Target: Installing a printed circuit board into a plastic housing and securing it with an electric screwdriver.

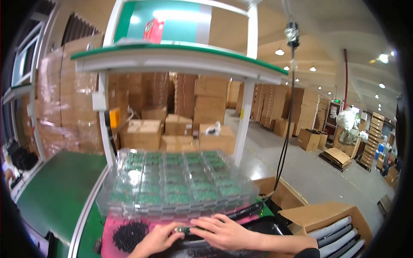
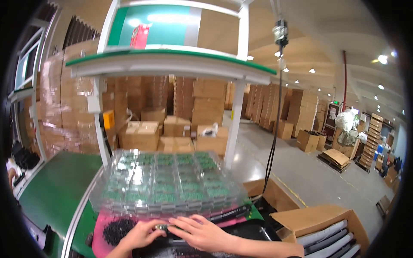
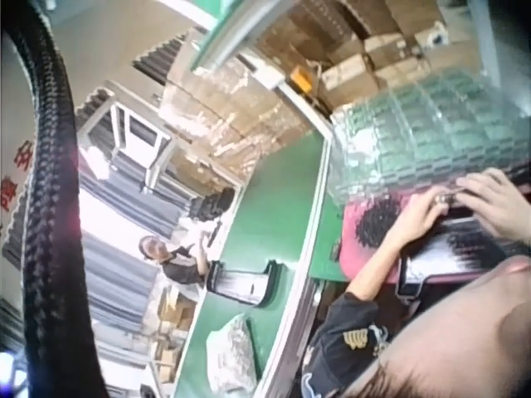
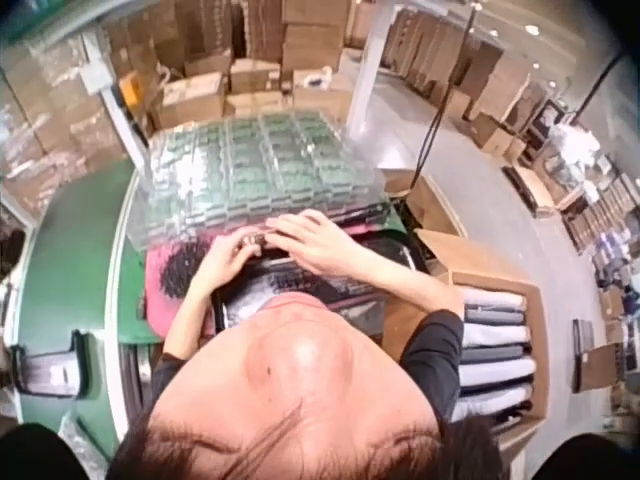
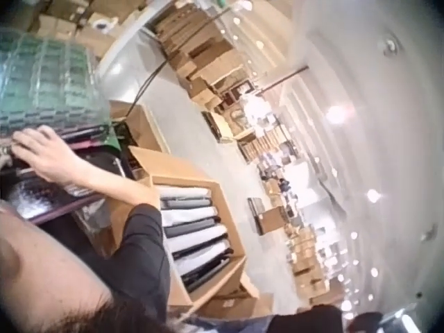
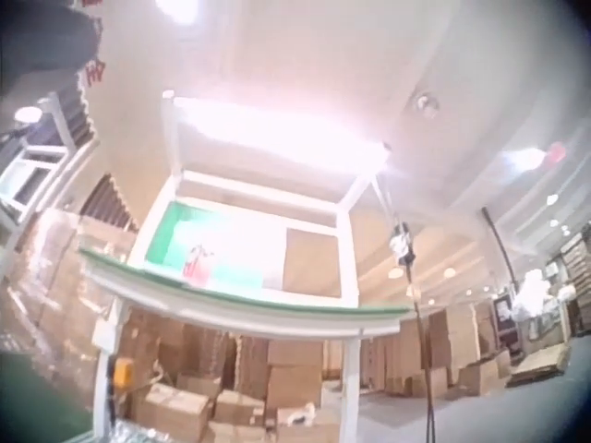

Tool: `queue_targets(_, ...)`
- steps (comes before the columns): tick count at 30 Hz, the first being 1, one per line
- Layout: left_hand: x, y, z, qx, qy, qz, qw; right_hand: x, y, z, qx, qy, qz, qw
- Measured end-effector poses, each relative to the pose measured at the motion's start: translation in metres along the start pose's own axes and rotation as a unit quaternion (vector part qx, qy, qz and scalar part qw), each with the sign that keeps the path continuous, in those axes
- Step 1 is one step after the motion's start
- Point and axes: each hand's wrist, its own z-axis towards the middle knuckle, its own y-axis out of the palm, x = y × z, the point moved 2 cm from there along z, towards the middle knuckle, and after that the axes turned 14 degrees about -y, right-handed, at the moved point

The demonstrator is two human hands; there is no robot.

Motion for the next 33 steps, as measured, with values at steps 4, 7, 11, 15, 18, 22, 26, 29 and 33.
queue_targets(4,0.007,0.003,-0.018,0.004,-0.004,-0.041,0.999,0.0,-0.006,-0.011,0.031,0.043,-0.044,0.998)
queue_targets(7,-0.005,0.006,-0.008,-0.064,-0.006,-0.036,0.997,0.0,-0.007,-0.019,0.07,0.07,-0.025,0.995)
queue_targets(11,0.01,0.0,-0.006,-0.119,-0.049,-0.031,0.991,0.0,-0.008,-0.027,0.081,0.114,0.032,0.99)
queue_targets(15,0.01,0.004,0.004,-0.044,-0.015,-0.065,0.997,0.003,-0.002,-0.038,0.134,0.169,0.121,0.969)
queue_targets(18,0.011,0.011,0.01,-0.016,0.015,-0.076,0.997,0.002,0.006,-0.054,0.153,0.236,0.176,0.943)
queue_targets(22,0.009,0.017,0.007,-0.043,-0.028,-0.036,0.998,-0.003,0.017,-0.063,0.145,0.266,0.254,0.919)
queue_targets(26,0.002,0.027,0.003,-0.119,-0.035,0.016,0.992,-0.014,0.026,-0.077,0.098,0.29,0.351,0.885)
queue_targets(29,0.004,0.036,-0.002,-0.174,-0.021,0.099,0.98,-0.024,0.035,-0.086,0.06,0.288,0.399,0.869)
queue_targets(33,-0.003,0.04,-0.005,-0.181,-0.024,0.187,0.965,-0.034,0.052,-0.088,0.038,0.298,0.4,0.866)
